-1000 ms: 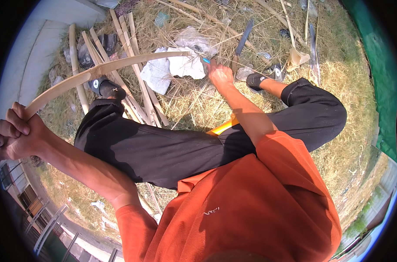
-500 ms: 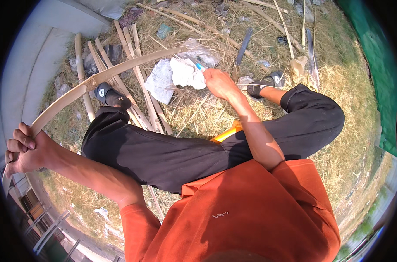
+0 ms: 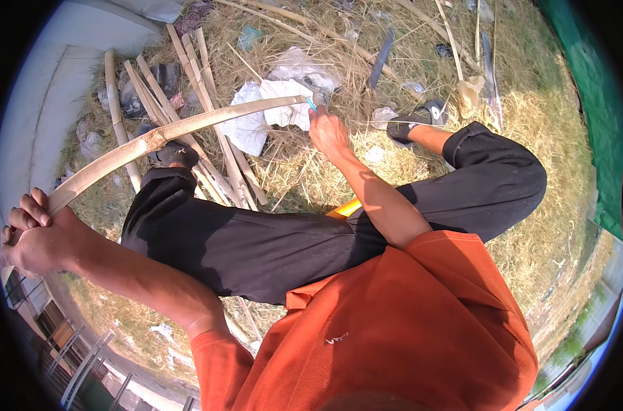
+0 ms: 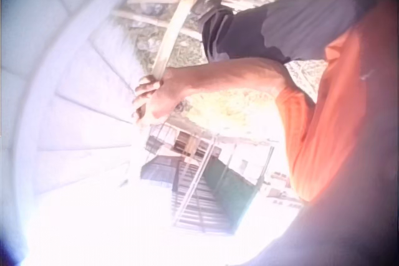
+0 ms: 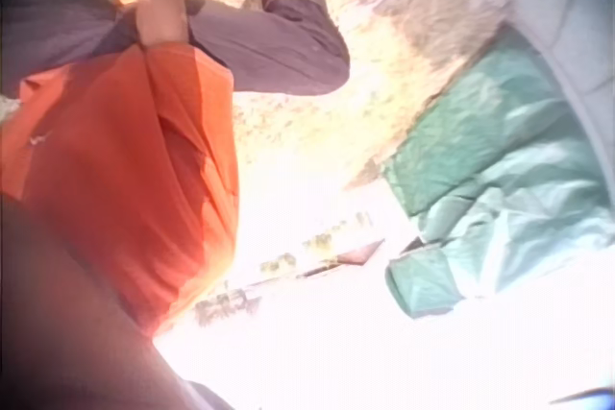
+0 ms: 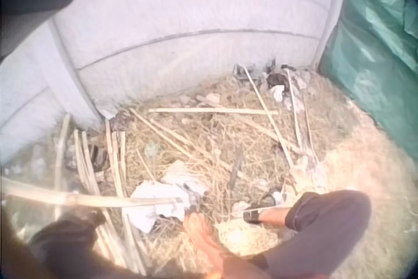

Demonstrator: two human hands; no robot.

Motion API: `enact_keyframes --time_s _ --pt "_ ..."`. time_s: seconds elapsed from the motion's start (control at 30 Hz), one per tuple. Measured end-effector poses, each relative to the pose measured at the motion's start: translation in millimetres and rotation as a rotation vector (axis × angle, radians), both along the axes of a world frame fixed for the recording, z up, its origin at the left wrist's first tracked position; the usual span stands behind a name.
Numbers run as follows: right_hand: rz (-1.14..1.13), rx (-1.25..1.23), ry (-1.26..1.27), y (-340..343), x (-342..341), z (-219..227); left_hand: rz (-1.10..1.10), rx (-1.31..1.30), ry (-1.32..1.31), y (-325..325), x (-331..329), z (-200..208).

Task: The person sits on the ground and uses a knife to shave and smooth a long bamboo stick. They repeatedly scrape the surface, rotate the stick, and inspect the edges while removing thin strips of material.

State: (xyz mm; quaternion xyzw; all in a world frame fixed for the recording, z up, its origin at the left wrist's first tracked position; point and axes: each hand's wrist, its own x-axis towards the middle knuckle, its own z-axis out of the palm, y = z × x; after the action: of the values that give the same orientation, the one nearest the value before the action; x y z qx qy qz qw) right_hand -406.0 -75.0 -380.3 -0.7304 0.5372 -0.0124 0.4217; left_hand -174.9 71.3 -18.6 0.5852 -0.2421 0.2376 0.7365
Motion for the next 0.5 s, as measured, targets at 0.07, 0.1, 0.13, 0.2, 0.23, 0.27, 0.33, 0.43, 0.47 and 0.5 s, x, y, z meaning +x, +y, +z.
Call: enact_keyframes --time_s 0.07,0.1,0.13,0.2,0.23,0.27,0.33,0.43,0.47,0.5 --pt "0.057 -0.159 0.059 2 -8 -16 -0.049 0.037 -0.006 2 5 1" --pt "0.086 -0.239 0.087 2 -12 -25 -0.073 0.056 -0.009 1 6 2" --pt "0.142 -0.242 0.116 -1 -17 -34 -0.010 0.038 -0.005 -13 -10 3" --pt "0.229 -0.290 0.116 -20 -29 -54 -0.105 0.029 -0.011 -2 8 3" --pt "0.279 -0.319 0.119 -27 -32 -54 -0.147 0.019 -0.011 -3 8 3" --pt "0.287 -0.275 0.121 -30 -33 -55 -0.108 0.014 -0.006 -4 7 3" --pt "0.165 -0.234 0.086 -20 -29 -52 -0.028 0.007 -0.001 -10 -2 2" --pt "0.073 -0.031 0.025 -10 -27 -28 0.021 0.042 0.021 -9 -11 2" --pt "0.055 -0.011 -0.010 -4 -27 -15 0.005 0.030 0.011 -6 -8 2" --pt "0.037 0.009 -0.046 -1 -26 -10 -0.010 0.019 0.000 -2 -1 1"
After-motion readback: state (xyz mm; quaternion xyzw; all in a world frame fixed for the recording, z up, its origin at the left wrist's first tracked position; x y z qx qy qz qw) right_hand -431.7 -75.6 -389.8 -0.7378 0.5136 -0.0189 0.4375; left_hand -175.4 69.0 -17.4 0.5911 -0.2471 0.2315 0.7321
